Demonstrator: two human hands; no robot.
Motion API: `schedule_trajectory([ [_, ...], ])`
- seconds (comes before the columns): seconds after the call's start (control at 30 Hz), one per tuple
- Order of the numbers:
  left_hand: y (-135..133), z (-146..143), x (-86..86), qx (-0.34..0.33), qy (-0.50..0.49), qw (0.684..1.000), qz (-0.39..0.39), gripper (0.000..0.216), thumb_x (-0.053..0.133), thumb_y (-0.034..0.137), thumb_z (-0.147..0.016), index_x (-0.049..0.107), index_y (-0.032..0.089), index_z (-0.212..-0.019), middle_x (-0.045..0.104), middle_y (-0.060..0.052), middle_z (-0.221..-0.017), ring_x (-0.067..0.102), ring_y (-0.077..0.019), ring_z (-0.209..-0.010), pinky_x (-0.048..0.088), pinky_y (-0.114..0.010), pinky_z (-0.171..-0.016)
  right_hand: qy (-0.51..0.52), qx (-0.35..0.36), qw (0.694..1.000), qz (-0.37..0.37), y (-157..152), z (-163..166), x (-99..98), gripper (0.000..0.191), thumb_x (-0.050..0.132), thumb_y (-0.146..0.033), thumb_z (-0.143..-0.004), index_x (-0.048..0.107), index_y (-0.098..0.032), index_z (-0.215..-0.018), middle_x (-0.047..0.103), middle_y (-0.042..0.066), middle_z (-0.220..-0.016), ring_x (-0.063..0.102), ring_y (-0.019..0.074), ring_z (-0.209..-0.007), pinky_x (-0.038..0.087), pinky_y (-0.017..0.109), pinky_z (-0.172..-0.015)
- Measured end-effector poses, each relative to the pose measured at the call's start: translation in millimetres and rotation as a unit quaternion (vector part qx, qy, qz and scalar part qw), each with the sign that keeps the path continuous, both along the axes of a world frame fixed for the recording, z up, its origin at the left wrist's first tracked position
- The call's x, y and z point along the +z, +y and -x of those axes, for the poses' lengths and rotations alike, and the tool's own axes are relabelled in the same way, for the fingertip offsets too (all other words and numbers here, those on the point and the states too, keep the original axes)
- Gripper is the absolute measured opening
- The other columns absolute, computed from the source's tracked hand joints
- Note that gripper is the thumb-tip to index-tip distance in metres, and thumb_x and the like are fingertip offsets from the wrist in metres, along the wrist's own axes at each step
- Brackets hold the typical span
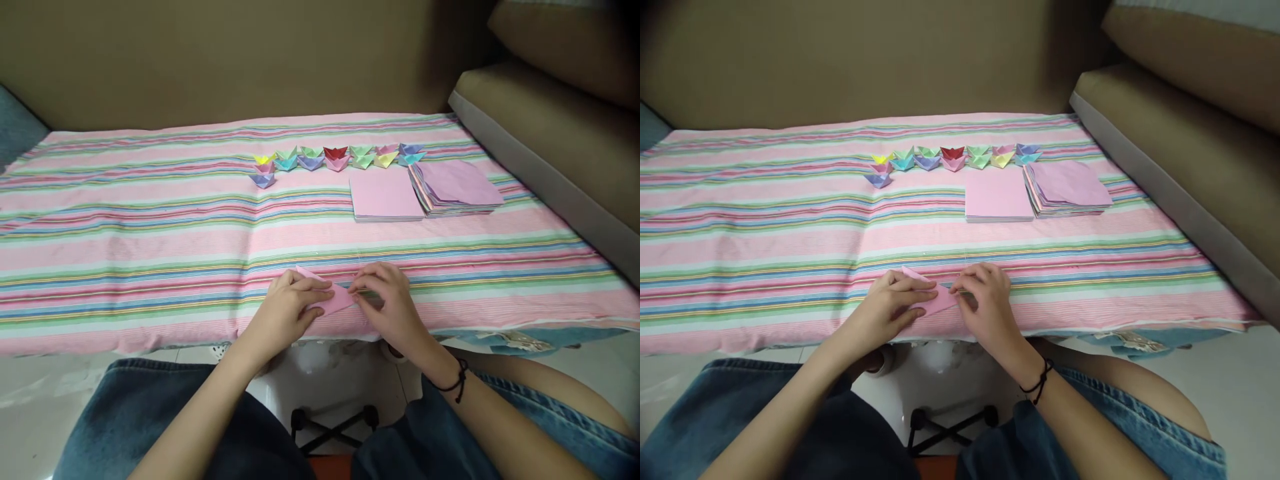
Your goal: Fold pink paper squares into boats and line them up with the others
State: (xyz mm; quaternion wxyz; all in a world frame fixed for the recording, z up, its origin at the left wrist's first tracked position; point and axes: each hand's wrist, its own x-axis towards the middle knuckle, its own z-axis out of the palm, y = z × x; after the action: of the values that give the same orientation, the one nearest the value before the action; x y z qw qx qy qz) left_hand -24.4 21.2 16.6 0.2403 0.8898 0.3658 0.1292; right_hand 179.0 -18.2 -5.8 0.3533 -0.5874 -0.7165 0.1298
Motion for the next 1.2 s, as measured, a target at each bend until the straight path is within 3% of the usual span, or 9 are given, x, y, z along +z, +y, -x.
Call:
schedule_trajectory([
  [0.13, -3.1, 1.1, 2.4, -0.003, 0.012, 1.000, -0.012, 0.043, 0.057, 0.016, -0.082, 0.057, 0.034, -0.121, 0.059, 0.003, -0.123, 0.044, -0.0213, -0.099, 0.038, -0.041, -0.091, -0.042, 0.027, 0.999, -0.009, -0.5, 14.5, 0.0, 0.004, 0.065, -0.027, -0.076, 0.064, -0.025, -0.080, 0.061, 0.002, -0.092, 0.049, 0.0252, -0.101, 0.033, 0.043, -0.091],
  [0.3, -3.2, 1.7, 2.5, -0.015, 0.019, 1.000, -0.015, 0.042, 0.055, 0.018, -0.083, 0.055, 0.034, -0.122, 0.060, 0.002, -0.121, 0.044, -0.0209, -0.098, 0.038, -0.039, -0.089, -0.064, -0.010, 0.998, 0.025, 0.1, 26.7, 1.4, 0.023, 0.073, -0.037, -0.065, 0.061, -0.024, -0.079, 0.059, 0.004, -0.090, 0.047, 0.0278, -0.098, 0.033, 0.043, -0.089],
  [0.67, -7.2, -3.3, 5.1, 0.000, 0.050, 0.998, -0.023, 0.049, 0.057, 0.012, -0.079, 0.056, 0.034, -0.123, 0.058, 0.003, -0.125, 0.043, -0.0243, -0.103, 0.037, -0.041, -0.087, -0.042, -0.032, 0.996, 0.066, 4.8, 27.6, -3.4, 0.026, 0.075, -0.029, -0.058, 0.055, -0.023, -0.073, 0.058, 0.002, -0.086, 0.047, 0.0265, -0.095, 0.033, 0.042, -0.087],
  [0.77, -8.3, -2.2, 5.5, -0.004, 0.049, 0.998, -0.025, 0.048, 0.058, 0.013, -0.079, 0.056, 0.034, -0.123, 0.057, 0.004, -0.126, 0.043, -0.0241, -0.104, 0.036, -0.042, -0.089, -0.032, -0.021, 0.996, 0.076, 5.9, 25.2, -2.7, 0.024, 0.074, -0.026, -0.058, 0.057, -0.023, -0.075, 0.059, 0.001, -0.085, 0.047, 0.0259, -0.095, 0.033, 0.041, -0.086],
  [0.97, -3.9, 1.1, 8.5, -0.017, 0.034, 0.999, 0.010, 0.048, 0.046, 0.010, -0.084, 0.054, 0.035, -0.124, 0.059, 0.004, -0.126, 0.044, -0.0206, -0.098, 0.037, -0.040, -0.089, -0.026, -0.026, 0.998, 0.054, 6.6, 25.5, -4.5, 0.014, 0.071, -0.036, -0.069, 0.062, -0.025, -0.068, 0.060, 0.002, -0.085, 0.046, 0.0267, -0.095, 0.032, 0.044, -0.086],
  [1.2, 1.5, -3.2, 9.2, -0.003, 0.007, 1.000, 0.017, 0.030, 0.048, 0.018, -0.087, 0.065, 0.028, -0.110, 0.066, 0.002, -0.115, 0.047, -0.0190, -0.092, 0.040, -0.036, -0.086, -0.052, -0.032, 0.997, 0.044, 6.5, 27.9, -4.2, 0.022, 0.074, -0.041, -0.065, 0.060, -0.024, -0.066, 0.059, 0.003, -0.084, 0.046, 0.0274, -0.094, 0.032, 0.047, -0.085],
])
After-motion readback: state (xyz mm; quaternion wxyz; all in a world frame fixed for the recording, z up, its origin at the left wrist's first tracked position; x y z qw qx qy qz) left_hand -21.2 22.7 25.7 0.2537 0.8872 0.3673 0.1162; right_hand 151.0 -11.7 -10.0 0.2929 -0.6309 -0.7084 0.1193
